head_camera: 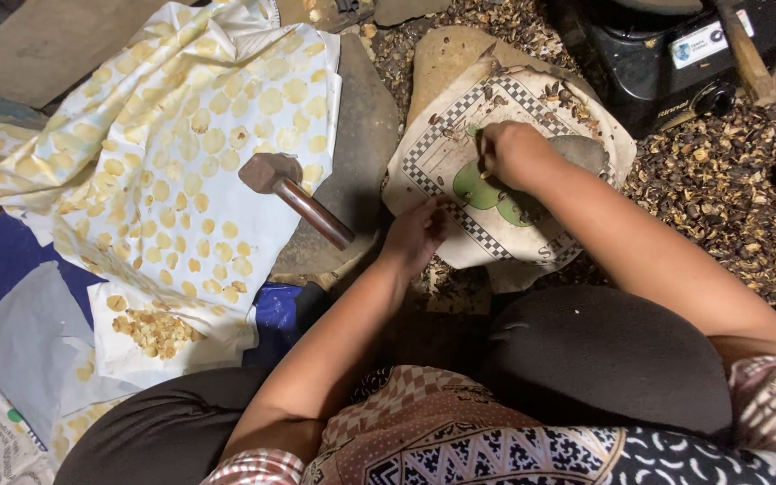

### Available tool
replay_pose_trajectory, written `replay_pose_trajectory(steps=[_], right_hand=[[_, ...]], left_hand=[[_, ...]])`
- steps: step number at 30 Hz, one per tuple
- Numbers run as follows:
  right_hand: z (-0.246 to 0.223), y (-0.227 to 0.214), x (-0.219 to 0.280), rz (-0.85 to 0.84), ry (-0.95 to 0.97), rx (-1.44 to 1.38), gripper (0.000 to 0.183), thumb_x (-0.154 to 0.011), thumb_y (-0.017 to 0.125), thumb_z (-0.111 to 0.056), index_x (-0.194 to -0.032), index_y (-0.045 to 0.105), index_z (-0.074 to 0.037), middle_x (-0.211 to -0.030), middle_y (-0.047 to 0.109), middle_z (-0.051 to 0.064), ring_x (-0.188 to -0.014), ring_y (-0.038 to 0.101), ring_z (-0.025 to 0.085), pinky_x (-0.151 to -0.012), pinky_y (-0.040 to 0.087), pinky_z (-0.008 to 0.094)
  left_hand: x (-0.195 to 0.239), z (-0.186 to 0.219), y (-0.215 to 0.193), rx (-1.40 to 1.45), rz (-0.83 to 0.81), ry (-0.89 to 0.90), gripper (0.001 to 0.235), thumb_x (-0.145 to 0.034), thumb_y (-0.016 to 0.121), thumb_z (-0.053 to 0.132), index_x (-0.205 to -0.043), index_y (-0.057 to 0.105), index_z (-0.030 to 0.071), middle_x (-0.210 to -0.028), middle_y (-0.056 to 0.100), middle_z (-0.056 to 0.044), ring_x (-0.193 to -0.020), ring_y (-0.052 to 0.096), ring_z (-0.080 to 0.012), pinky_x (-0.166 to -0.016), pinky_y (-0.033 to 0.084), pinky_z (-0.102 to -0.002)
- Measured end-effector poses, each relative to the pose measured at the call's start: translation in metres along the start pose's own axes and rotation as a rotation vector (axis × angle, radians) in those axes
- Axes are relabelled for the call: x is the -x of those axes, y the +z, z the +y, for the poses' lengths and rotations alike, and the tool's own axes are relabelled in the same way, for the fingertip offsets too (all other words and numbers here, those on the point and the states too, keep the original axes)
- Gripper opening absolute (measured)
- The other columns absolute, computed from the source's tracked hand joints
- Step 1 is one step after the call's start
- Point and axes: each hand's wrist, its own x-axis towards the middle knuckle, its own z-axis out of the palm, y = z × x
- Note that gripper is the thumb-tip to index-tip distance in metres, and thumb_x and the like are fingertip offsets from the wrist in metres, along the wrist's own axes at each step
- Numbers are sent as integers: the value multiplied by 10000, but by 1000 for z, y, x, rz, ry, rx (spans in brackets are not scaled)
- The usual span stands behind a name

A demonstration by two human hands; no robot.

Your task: The person sits on the floor and uses a stone pestle to crush cocoa beans on a patterned cloth. They then use a hammer to flatten the beans on a white sheet and stir the contents of a pot on a stove with a slotted spoon.

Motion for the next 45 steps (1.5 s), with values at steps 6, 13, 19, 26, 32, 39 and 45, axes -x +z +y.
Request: replay_pose_trajectory(steps=[6, 13, 19, 26, 32, 39, 45], right_hand=[[-4, 11, 18, -75, -135, 158, 222, -903, 689, -188, -1087, 758, -87, -977, 735, 180, -912, 755, 393, -797, 619, 474], [-72, -76, 68, -182, -54, -202, 298, -902, 683, -235, -1152, 741, -83, -1036, 746, 255, -1029, 692, 490, -881, 555, 590], [-54, -130, 110, 16, 179, -187, 270, -1015, 664, -240, -1234, 736, -99, -1079, 747, 228, -846, 700, 391, -752, 563, 490], [-41, -165, 182, 339, 187, -592, 191, -1170, 584, -49, -1321, 664, 36, -1086, 678, 140, -902, 641, 194, -767, 527, 303], [-218, -239, 163, 262, -135, -141, 213, -1107, 659, -8, -1299, 721, 60, -1022, 746, 184, -785, 687, 236, -604, 500, 331], [-329, -138, 61, -342, -277, 203, 314, -947, 634, -155, -1219, 748, -45, -1090, 761, 270, -1065, 707, 491, -964, 559, 603], [-306, 59, -35, -585, -137, 411, 825, -918, 649, -586, -1449, 470, 19, -1319, 647, 304, -1246, 631, 464, -1060, 495, 618]], left_hand=[[16, 17, 18, 146, -127, 72, 218, -1037, 636, 187, -1157, 731, 33, -887, 697, -95, -928, 743, -234, -916, 615, -375], [-13, 2, 15, 150, -279, -33, 305, -1014, 641, 239, -1270, 696, 83, -1171, 723, -110, -1064, 719, -243, -1018, 575, -382], [49, 38, 50, 86, -464, -63, 440, -966, 582, 54, -1391, 543, -55, -1339, 596, -274, -1202, 632, -349, -1073, 531, -393], [165, 213, 40, -879, -311, 269, 254, -991, 636, 78, -1221, 740, 60, -926, 746, -84, -718, 649, -134, -638, 585, -217], [220, 338, -121, -1123, 93, 827, 241, -922, 678, 55, -1124, 773, 146, -973, 740, -12, -803, 657, -104, -748, 568, -260], [170, 318, -334, -465, 454, 572, 291, -1024, 645, 268, -1186, 718, 38, -982, 741, -185, -838, 789, -194, -761, 682, -283], [42, 295, -445, -488, 233, 667, 328, -964, 696, 195, -1256, 705, 46, -851, 686, -77, -687, 632, -53, -598, 574, -163]])
